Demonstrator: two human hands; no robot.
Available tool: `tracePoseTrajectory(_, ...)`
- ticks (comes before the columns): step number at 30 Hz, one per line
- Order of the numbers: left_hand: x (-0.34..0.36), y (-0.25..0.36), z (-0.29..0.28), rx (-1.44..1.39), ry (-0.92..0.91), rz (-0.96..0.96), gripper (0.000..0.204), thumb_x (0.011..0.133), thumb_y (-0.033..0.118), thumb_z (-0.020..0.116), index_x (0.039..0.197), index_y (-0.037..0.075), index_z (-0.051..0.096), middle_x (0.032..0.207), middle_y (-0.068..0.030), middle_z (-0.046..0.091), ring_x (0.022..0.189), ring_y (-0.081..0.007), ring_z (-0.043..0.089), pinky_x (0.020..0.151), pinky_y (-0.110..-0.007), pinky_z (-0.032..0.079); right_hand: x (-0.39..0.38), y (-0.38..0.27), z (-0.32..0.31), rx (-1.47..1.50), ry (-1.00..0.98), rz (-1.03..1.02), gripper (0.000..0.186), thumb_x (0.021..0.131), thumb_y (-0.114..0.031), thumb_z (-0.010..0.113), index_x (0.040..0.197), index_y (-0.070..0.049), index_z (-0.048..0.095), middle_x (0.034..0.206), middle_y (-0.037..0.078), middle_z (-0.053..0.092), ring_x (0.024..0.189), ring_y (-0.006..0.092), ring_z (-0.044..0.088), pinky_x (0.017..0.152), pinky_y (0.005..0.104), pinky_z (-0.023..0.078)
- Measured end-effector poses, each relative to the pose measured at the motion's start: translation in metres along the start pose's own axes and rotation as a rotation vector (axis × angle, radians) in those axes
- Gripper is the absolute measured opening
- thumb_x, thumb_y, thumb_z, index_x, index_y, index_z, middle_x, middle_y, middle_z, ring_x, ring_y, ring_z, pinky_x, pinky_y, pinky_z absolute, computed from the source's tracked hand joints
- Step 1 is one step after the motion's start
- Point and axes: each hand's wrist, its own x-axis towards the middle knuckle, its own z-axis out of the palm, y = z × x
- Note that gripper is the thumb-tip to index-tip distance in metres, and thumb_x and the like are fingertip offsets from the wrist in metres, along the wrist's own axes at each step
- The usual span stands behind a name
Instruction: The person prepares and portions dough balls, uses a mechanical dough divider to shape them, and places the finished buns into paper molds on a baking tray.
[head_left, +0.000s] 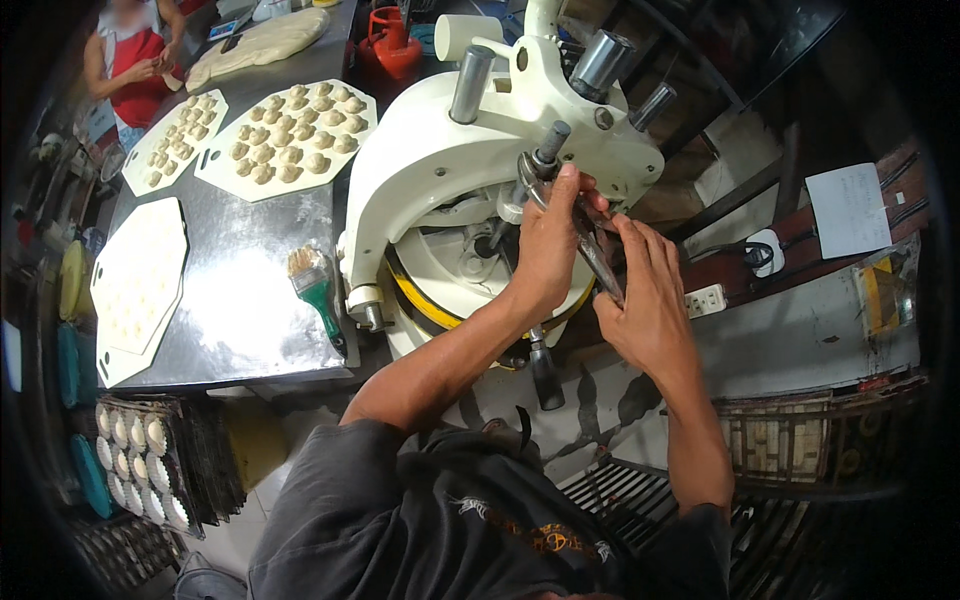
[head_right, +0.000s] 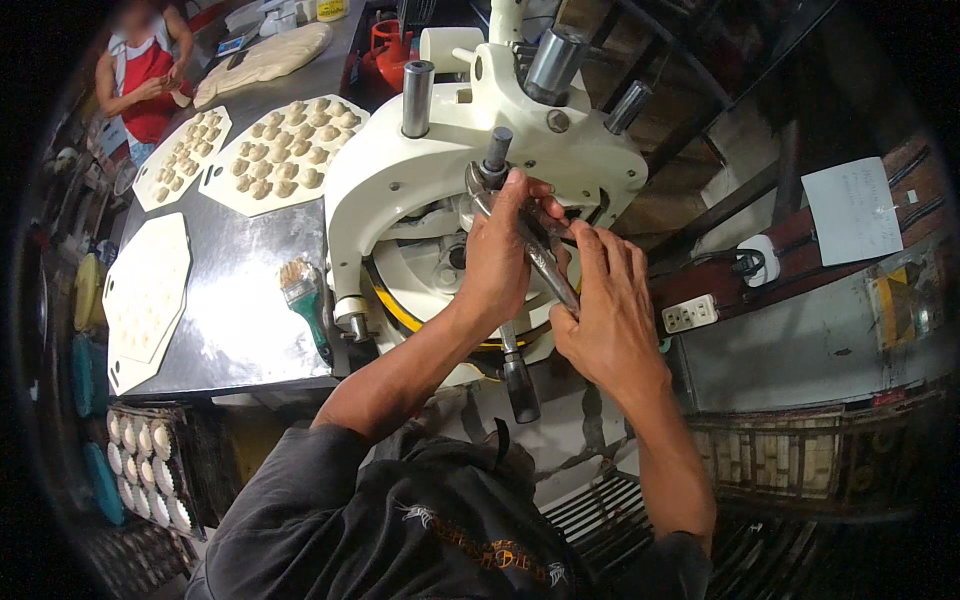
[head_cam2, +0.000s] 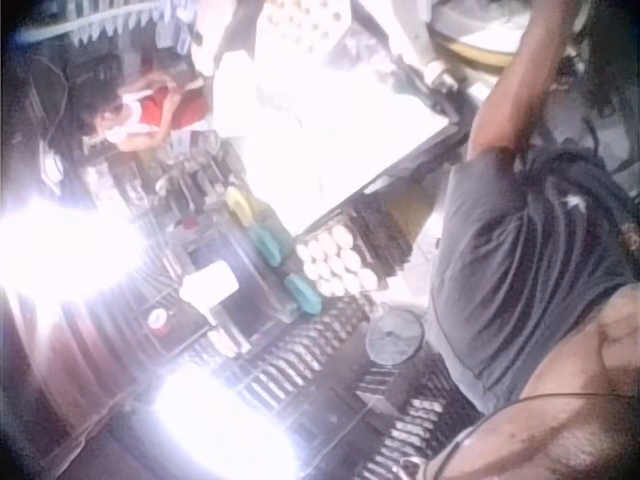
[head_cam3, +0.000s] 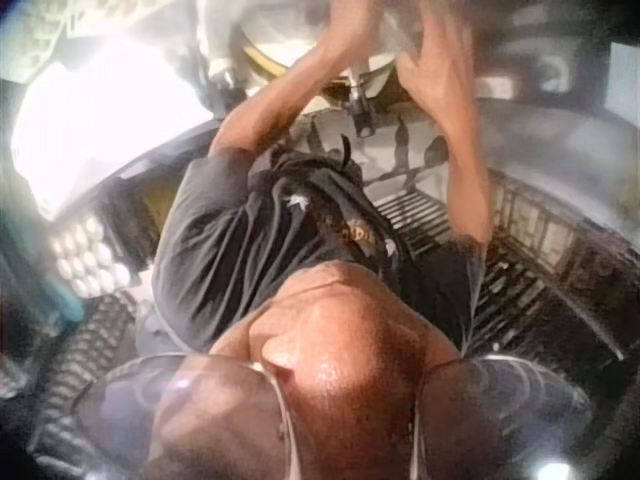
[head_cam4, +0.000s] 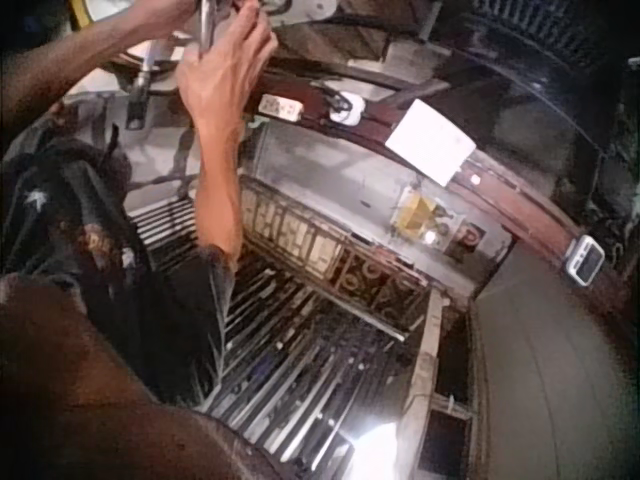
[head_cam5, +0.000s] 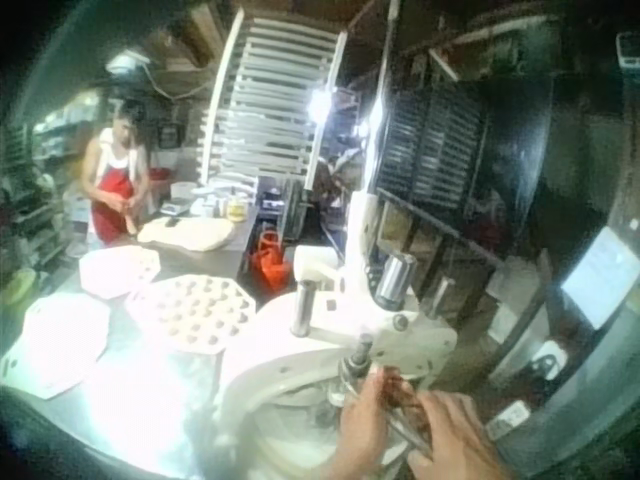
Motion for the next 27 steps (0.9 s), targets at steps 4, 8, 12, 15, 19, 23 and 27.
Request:
tracePoseTrajectory(4,0.002,0.001,-0.008,-0.002,-0.029,-0.057,0.04,0.103,0.043,0.056,0.106,0.003,0.057,0.091,-0.0112,0.064,0.076,-0.0229,0.067,0.054,-0.037,0.055,0.002,-0.004,0.002,-0.068,0.009,-0.004,0.072,0.075,-0.004,0.069,0.142,0.006,0.043,0.133,0.026,0.05,0.124,0.045,0.047,0.108,0.052,0.038)
tracePoseTrajectory(8,0.002,0.005,-0.008,0.002,-0.041,-0.1,0.038,0.102,0.041,0.059,0.101,0.003,0.059,0.091,-0.0123,0.065,0.076,-0.0225,0.067,0.056,-0.037,0.055,0.004,-0.01,0.002,-0.092,-0.015,0.053,0.071,0.076,-0.004,0.07,0.141,0.006,0.043,0.132,0.026,0.05,0.124,0.0448,0.047,0.108,0.052,0.038)
tracePoseTrajectory(12,0.002,0.007,-0.009,-0.039,-0.058,-0.133,0.036,0.102,0.039,0.061,0.1,0.003,0.06,0.091,-0.0113,0.065,0.074,-0.0216,0.067,0.057,-0.035,0.055,0.004,-0.017,0.002,-0.133,-0.024,0.08,0.071,0.077,-0.004,0.07,0.141,0.005,0.042,0.13,0.026,0.051,0.123,0.0447,0.047,0.108,0.0516,0.038)
tracePoseTrajectory(15,0.0,0.009,-0.007,-0.022,-0.044,-0.139,0.034,0.101,0.037,0.064,0.097,0.003,0.062,0.088,-0.009,0.065,0.074,-0.0175,0.064,0.061,-0.033,0.053,0.005,-0.018,0.005,-0.14,0.002,0.086,0.069,0.076,-0.003,0.069,0.139,0.004,0.044,0.125,0.025,0.052,0.118,0.0438,0.049,0.105,0.0516,0.04)
tracePoseTrajectory(19,-0.011,0.001,0.009,0.02,-0.013,-0.081,0.025,0.098,0.029,0.069,0.093,0.006,0.062,0.088,-0.0077,0.067,0.081,-0.0158,0.063,0.074,-0.033,0.053,0.009,-0.011,0.007,-0.22,-0.011,0.097,0.066,0.072,-0.001,0.068,0.134,0.003,0.047,0.118,0.022,0.053,0.109,0.0423,0.051,0.098,0.0517,0.042)
tracePoseTrajectory(23,-0.005,-0.008,0.02,-0.32,-0.069,-0.186,0.022,0.096,0.02,0.071,0.084,0.01,0.056,0.087,-0.0072,0.068,0.085,-0.0166,0.064,0.082,-0.033,0.053,0.015,-0.013,0.003,-0.207,0.006,0.091,0.057,0.074,-0.004,0.067,0.127,0.007,0.051,0.114,0.026,0.055,0.105,0.045,0.052,0.094,0.0528,0.043)
tracePoseTrajectory(27,-0.004,-0.013,0.024,-0.444,-0.004,-0.255,0.026,0.097,0.015,0.07,0.079,0.012,0.051,0.081,-0.0056,0.065,0.085,-0.0167,0.064,0.082,-0.033,0.053,0.014,-0.009,0.005,-0.222,0.0,0.1,0.065,0.068,-0.006,0.071,0.129,0.004,0.052,0.116,0.023,0.056,0.103,0.0416,0.053,0.094,0.0514,0.045)
